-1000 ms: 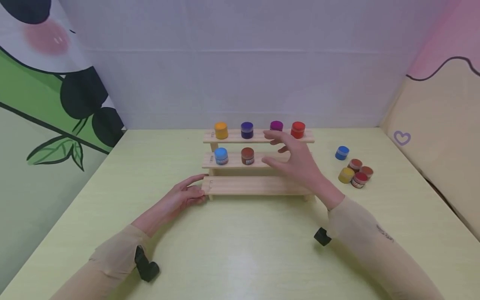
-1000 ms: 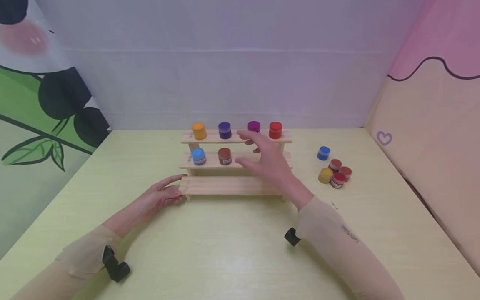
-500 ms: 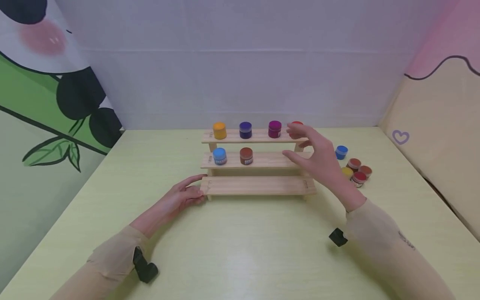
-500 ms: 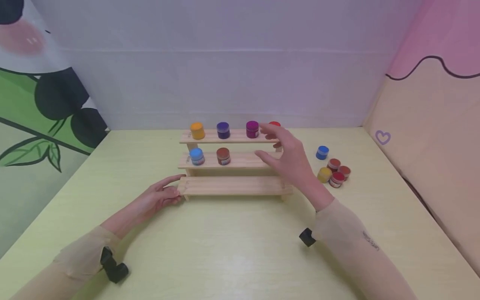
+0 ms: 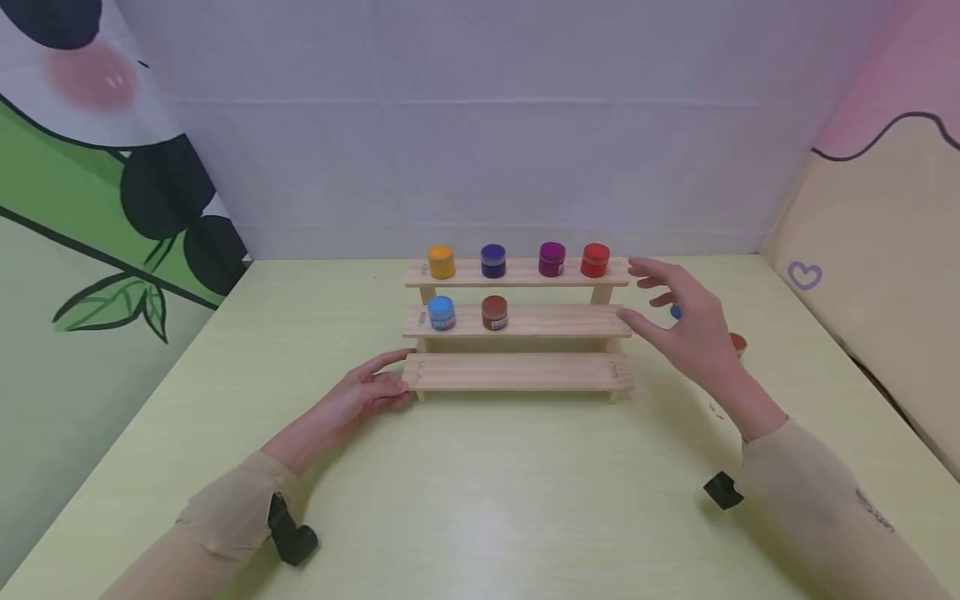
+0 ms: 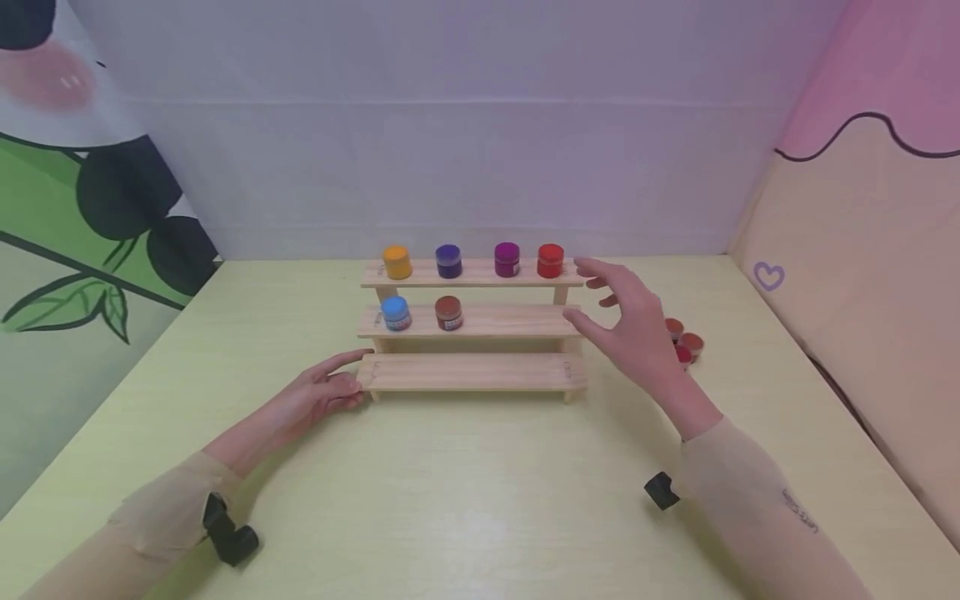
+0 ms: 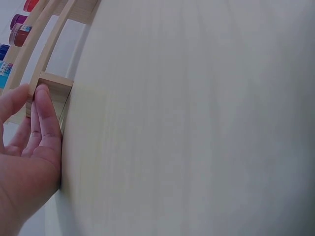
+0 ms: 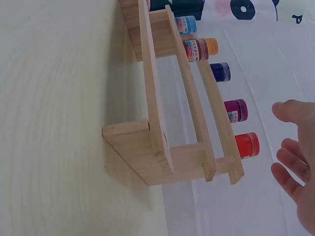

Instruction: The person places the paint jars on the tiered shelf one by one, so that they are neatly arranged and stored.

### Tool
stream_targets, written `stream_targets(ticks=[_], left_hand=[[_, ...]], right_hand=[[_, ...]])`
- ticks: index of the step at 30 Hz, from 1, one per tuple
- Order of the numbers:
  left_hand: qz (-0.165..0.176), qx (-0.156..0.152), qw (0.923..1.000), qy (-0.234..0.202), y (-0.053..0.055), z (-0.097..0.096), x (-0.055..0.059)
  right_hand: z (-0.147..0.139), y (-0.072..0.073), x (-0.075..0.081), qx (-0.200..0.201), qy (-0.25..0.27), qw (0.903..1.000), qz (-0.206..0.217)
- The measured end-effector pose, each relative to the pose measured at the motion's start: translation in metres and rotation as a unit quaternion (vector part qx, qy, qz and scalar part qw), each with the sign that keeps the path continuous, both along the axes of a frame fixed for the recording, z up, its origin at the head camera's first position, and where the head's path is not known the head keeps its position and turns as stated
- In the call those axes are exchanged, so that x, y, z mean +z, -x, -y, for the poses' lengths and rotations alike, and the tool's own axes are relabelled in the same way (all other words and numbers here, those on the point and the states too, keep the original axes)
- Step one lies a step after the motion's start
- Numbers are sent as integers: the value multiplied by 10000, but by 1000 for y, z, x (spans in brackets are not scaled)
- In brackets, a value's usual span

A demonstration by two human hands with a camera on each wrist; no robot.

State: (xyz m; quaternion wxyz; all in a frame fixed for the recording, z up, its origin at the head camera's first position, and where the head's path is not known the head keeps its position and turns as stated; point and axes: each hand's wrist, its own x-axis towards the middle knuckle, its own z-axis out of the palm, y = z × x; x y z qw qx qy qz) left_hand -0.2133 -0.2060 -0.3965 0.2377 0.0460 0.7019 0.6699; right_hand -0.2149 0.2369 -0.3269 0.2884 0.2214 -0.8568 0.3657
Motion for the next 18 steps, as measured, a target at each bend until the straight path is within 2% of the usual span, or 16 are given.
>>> stream_targets(ticks=[5,11,18], left_hand=[[-10,25,10000,-20,-2,-1,2],[-16,68,9998,168,-2,-1,1],[-12,82,9996,280,-3,-1,3]], right_hand=[[-18,-4,-7,-287,-115,9995,57],[-42,-9,-13,-703,-466,9954,459],[-74,-9,-28,-728,-856,9911,713]])
